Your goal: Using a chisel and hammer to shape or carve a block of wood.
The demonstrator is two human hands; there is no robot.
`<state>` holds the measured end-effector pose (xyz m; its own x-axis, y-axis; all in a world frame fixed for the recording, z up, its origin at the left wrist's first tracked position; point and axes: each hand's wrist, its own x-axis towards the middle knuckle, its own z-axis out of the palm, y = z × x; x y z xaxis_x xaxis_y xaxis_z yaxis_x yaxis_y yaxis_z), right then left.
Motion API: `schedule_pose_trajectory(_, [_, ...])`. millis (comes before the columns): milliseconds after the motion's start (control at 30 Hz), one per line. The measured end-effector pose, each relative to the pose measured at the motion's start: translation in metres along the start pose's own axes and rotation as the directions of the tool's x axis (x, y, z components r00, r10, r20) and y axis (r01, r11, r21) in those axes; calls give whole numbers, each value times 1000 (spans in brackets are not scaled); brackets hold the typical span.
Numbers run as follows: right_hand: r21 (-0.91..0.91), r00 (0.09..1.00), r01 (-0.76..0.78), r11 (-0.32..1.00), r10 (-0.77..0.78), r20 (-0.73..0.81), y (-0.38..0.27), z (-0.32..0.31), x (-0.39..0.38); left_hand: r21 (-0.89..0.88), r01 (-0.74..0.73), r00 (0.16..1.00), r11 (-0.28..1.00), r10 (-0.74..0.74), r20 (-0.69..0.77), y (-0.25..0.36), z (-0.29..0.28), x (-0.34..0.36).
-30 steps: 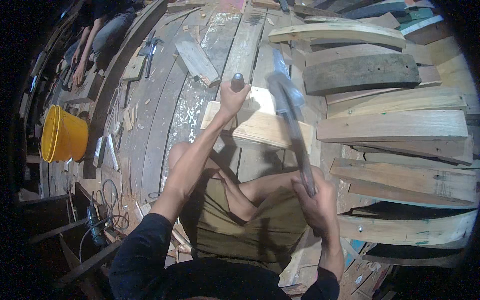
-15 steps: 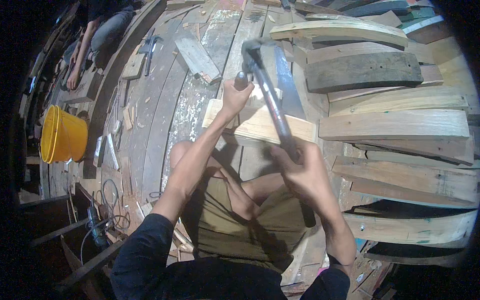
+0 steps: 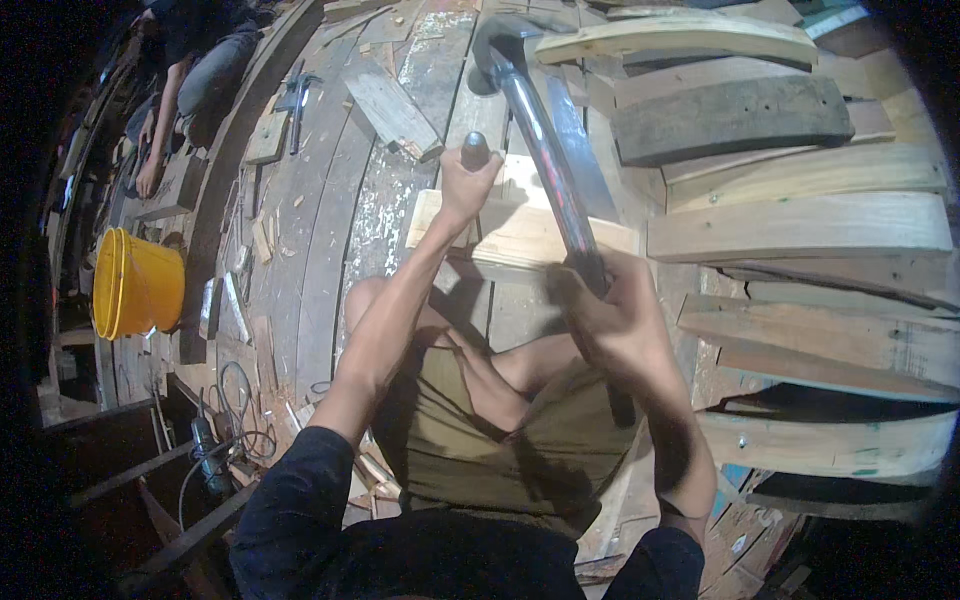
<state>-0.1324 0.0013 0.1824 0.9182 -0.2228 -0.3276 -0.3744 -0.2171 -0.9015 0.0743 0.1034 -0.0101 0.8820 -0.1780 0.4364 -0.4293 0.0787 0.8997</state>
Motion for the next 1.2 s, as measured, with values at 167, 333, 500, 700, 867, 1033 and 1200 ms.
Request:
schedule_pose_trajectory(167, [-142, 993, 0, 990, 17, 114, 15, -8, 17, -100, 53, 998, 994, -55, -18, -2, 7, 0])
schedule_pose_trajectory(333, [-39, 997, 61, 997, -58, 54, 5, -7, 8, -113, 88, 995, 990, -92, -25, -13, 4, 2])
schedule_pose_trajectory(500, [-120, 987, 141, 983, -130, 96, 18, -12, 19, -89, 31, 999, 996, -34, -28, -16, 7, 6])
schedule_pose_trajectory(700, [-140, 985, 139, 980, -123, 120, 1, -14, 9, -172, 120, 988, 978, -134, -75, -8, 3, 8])
schedule_pose_trajectory(867, [-205, 984, 168, 964, -151, 98, 12, -14, 20, -163, 103, 993, 981, -111, -39, -14, 9, 12])
schedule_pose_trajectory(1033, [-210, 989, 123, 970, -103, 105, 2, -8, 17, -182, 54, 993, 982, -72, -97, -19, 7, 13])
schedule_pose_trajectory(1200, [-80, 992, 96, 992, -89, 92, 2, -15, 18, -192, 141, 983, 971, -160, -86, -7, 6, 10])
